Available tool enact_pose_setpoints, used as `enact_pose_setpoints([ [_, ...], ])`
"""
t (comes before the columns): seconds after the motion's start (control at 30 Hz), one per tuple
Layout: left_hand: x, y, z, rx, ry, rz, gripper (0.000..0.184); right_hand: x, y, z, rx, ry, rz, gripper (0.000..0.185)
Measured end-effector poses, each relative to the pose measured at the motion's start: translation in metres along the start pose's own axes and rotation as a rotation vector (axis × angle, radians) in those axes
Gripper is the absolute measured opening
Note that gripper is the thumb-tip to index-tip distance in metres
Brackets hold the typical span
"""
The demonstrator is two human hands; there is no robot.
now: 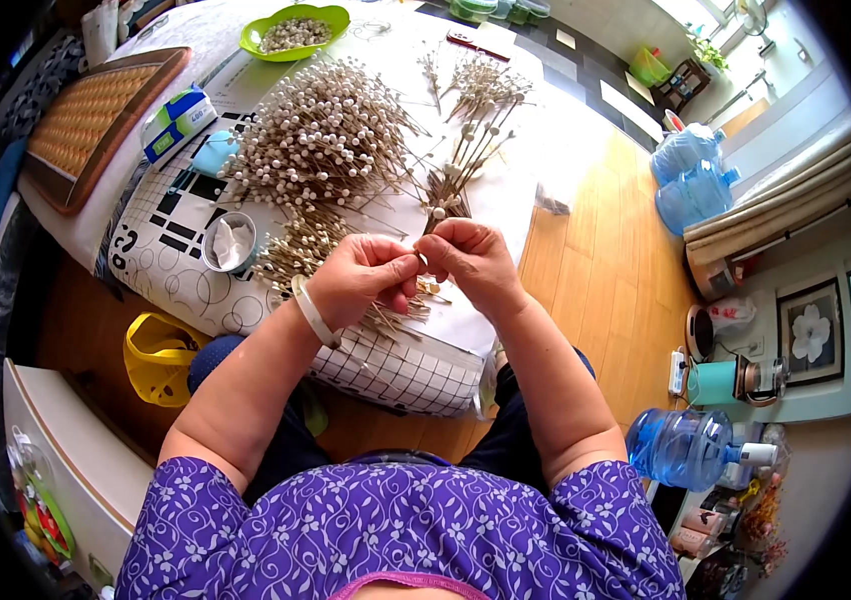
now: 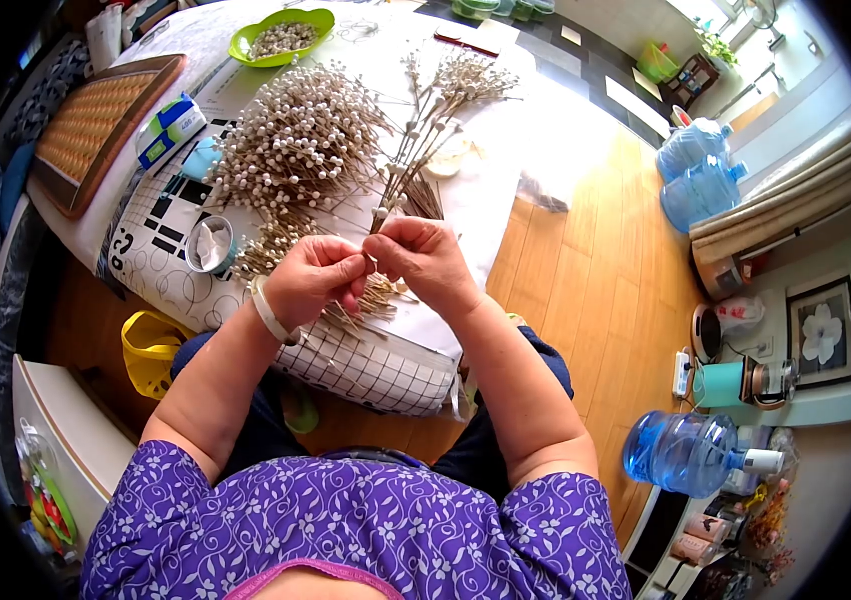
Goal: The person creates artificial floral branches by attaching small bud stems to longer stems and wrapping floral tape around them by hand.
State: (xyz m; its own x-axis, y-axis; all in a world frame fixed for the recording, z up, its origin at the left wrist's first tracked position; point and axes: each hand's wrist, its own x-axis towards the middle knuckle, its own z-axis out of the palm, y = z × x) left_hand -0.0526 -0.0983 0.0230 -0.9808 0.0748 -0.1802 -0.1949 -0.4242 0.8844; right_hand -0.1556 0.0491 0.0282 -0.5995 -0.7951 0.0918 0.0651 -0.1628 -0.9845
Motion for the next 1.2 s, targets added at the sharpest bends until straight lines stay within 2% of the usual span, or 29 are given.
enact_pose_setpoints([
  [0.07, -0.002, 0.003, 0.003, -0.004, 0.048, 0.027, 0.014, -0.001, -0.005, -0.003, 0.054, 0.003, 0.111, 0.014],
  [0.23, 0.002, -0.003, 0.003, -0.01, 0.108, 0.09, 0.013, -0.002, -0.003, -0.001, 0.021, 0.039, 0.099, 0.014],
  [0.37, 0.004, -0.006, 0.004, 0.062, 0.104, 0.161, 0.014, -0.001, -0.004, 0.002, -0.054, 0.043, 0.007, 0.013],
  [0.6, 0.001, 0.003, 0.009, 0.062, 0.076, 0.103, 0.016, 0.002, 0.0, 0.004, -0.032, 0.01, 0.007, 0.013],
  [0.87, 0.001, -0.003, 0.005, 0.086, 0.19, 0.118, 0.016, 0.003, -0.003, 0.002, 0.037, 0.0, 0.11, 0.012],
  [1.07, 0.002, -0.008, 0.007, 0.06, 0.132, 0.107, 0.014, 0.003, 0.001, 0.001, -0.092, 0.024, 0.029, 0.011],
  [1.2, 0.011, -0.01, -0.002, 0.217, 0.13, 0.218, 0.016, 0.004, 0.003, -0.003, -0.388, -0.041, -0.041, 0.012],
])
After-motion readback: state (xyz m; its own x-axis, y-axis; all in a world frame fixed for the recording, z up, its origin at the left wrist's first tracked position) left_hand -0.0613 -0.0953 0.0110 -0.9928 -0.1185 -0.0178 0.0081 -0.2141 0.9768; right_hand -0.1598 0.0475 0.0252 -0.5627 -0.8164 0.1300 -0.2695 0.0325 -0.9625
